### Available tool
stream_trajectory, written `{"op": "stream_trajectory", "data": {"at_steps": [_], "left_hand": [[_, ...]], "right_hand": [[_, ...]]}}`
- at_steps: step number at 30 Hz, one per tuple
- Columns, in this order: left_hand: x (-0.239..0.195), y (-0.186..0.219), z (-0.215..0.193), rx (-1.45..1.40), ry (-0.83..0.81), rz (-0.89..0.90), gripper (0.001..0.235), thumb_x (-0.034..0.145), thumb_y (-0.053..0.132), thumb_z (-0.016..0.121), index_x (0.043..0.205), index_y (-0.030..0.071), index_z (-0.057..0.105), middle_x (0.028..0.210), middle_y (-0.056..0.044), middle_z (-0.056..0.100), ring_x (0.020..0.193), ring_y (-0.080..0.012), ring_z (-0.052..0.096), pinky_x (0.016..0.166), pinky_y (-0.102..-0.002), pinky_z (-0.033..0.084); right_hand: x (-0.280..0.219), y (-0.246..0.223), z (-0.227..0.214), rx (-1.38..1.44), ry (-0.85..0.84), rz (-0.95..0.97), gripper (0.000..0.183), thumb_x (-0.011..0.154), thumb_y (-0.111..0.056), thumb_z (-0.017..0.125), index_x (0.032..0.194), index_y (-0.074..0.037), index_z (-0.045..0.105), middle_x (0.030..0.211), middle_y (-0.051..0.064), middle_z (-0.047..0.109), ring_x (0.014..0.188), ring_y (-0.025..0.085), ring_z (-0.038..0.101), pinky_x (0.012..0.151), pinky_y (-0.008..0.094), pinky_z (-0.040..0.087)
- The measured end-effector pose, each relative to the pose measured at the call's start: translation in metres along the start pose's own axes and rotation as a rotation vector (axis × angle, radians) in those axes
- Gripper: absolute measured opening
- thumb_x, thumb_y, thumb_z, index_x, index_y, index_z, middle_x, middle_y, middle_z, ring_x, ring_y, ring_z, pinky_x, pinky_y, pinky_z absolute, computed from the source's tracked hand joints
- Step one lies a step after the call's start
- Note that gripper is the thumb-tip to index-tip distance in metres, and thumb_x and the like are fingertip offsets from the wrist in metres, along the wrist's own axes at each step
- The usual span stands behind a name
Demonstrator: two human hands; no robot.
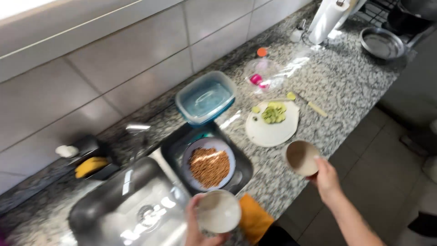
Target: The person slices a cucumber into thin rounds on a white cutting board using a knife, then transfers the slices into a small bowl. They then peel and slice a red onion on the same board, discarding the peels into a trash bin.
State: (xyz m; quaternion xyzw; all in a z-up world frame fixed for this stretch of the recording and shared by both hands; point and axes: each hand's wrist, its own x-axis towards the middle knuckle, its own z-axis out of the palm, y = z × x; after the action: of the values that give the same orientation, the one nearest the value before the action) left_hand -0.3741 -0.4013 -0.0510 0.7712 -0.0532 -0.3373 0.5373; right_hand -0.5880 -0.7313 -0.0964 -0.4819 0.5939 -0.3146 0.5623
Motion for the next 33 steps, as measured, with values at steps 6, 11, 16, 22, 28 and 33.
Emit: {"op": "stream_trajectory", "data": {"at_steps": [6, 11, 16, 22, 28, 33], "left_hand": [[0.076, -0.001, 0.231, 0.117, -0.376, 0.638, 0.107, 0.053, 0.028, 0.089, 0.137, 0.006, 0.026, 0.136, -0.015, 0.033, 0.129, -0.0276, 0.037, 0.108, -0.033, 0.025], [0.084, 0.044, 0.318, 0.491, -0.23, 0.42, 0.1, 0.05, 0.036, 0.08, 0.136, 0.024, 0.03, 0.136, 0.0, 0.043, 0.116, -0.0263, 0.042, 0.092, -0.044, 0.03], [0.088, 0.093, 0.327, 0.52, -0.235, 0.266, 0.121, 0.042, 0.062, 0.078, 0.141, 0.025, 0.019, 0.146, 0.0, 0.024, 0.128, -0.023, 0.029, 0.1, -0.048, 0.019], [0.166, 0.165, 0.321, 0.806, -0.112, 0.296, 0.092, 0.067, 0.017, 0.081, 0.142, 0.019, 0.027, 0.148, -0.003, 0.026, 0.13, -0.0265, 0.031, 0.104, -0.047, 0.027], [0.241, 0.169, 0.349, 1.136, -0.353, 0.359, 0.123, 0.049, 0.014, 0.088, 0.146, 0.019, 0.014, 0.137, -0.007, 0.035, 0.121, -0.031, 0.042, 0.092, -0.048, 0.046], [0.256, 0.159, 0.358, 1.0, -0.391, 0.343, 0.109, 0.043, 0.007, 0.088, 0.136, 0.017, 0.033, 0.121, -0.007, 0.041, 0.114, -0.0359, 0.049, 0.088, -0.053, 0.05]], "right_hand": [[0.285, -0.035, -0.036, -0.07, 0.039, -0.211, 0.02, 0.097, -0.023, 0.042, 0.096, -0.005, 0.05, 0.084, 0.014, 0.057, 0.064, 0.025, 0.059, 0.05, 0.034, 0.051], [0.35, -0.086, -0.014, -0.167, -0.025, 0.213, 0.031, 0.097, -0.013, 0.041, 0.126, -0.002, 0.044, 0.101, 0.021, 0.059, 0.07, 0.023, 0.061, 0.052, 0.029, 0.047], [0.344, -0.11, -0.019, -0.39, -0.013, -0.039, 0.038, 0.095, -0.028, 0.05, 0.125, -0.004, 0.048, 0.103, 0.013, 0.053, 0.082, 0.024, 0.054, 0.064, 0.035, 0.044], [0.246, -0.135, 0.035, -0.704, -0.476, -0.388, 0.04, 0.079, -0.012, 0.067, 0.117, -0.005, 0.057, 0.109, 0.012, 0.059, 0.105, 0.025, 0.054, 0.089, 0.034, 0.049], [0.243, -0.106, 0.089, -1.236, -0.682, -0.558, 0.082, 0.058, -0.035, 0.087, 0.124, -0.008, 0.047, 0.117, 0.007, 0.045, 0.112, 0.024, 0.041, 0.093, 0.038, 0.042], [0.244, -0.092, 0.098, -1.092, -0.752, -0.456, 0.074, 0.052, -0.021, 0.087, 0.111, -0.005, 0.045, 0.115, 0.009, 0.034, 0.118, 0.032, 0.036, 0.096, 0.042, 0.041]]}}
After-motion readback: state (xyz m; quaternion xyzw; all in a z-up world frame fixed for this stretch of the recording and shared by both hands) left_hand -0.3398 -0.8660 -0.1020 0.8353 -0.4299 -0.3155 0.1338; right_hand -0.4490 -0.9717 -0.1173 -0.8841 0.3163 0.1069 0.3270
